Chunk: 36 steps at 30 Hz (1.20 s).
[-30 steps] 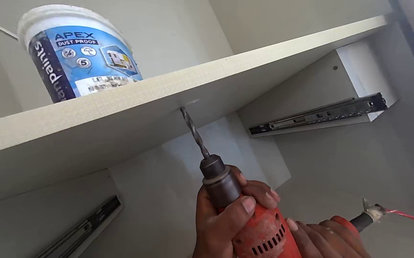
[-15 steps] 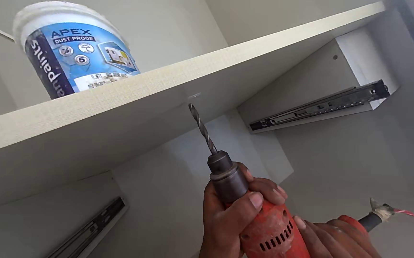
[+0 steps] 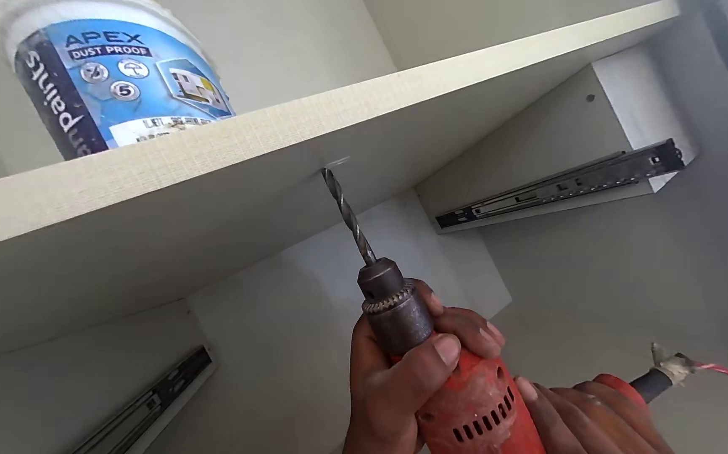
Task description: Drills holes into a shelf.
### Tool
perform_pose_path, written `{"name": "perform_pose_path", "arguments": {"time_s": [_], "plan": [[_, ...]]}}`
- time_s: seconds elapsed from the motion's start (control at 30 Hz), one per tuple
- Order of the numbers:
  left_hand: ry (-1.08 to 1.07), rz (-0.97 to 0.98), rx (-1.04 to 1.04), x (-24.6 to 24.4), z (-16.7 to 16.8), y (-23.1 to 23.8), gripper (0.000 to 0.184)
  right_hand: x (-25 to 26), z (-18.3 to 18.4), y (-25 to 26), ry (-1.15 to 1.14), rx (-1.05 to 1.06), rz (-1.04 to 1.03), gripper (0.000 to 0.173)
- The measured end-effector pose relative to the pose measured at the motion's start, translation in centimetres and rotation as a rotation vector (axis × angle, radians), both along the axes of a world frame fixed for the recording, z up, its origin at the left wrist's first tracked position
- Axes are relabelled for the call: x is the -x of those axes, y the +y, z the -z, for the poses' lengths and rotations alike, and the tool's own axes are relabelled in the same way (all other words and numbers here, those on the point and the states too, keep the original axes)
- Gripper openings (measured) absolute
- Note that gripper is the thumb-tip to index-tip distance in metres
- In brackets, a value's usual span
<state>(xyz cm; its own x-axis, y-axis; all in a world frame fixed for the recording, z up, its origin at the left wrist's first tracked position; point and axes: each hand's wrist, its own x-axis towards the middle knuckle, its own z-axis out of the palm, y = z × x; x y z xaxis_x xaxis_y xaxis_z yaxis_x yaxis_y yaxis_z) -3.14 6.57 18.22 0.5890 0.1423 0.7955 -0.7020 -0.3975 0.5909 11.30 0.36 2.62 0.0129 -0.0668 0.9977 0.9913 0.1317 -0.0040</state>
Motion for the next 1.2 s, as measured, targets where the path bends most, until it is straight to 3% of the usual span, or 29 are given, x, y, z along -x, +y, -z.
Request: {"name": "perform_pose_path", "arguments": {"time_s": [1.2], "plan": [[-0.018, -0.052, -0.043, 0.0, -0.18, 0.31, 0.026, 0.2, -0.02, 0.65, -0.001, -0.019, 0.017, 0.058]]}}
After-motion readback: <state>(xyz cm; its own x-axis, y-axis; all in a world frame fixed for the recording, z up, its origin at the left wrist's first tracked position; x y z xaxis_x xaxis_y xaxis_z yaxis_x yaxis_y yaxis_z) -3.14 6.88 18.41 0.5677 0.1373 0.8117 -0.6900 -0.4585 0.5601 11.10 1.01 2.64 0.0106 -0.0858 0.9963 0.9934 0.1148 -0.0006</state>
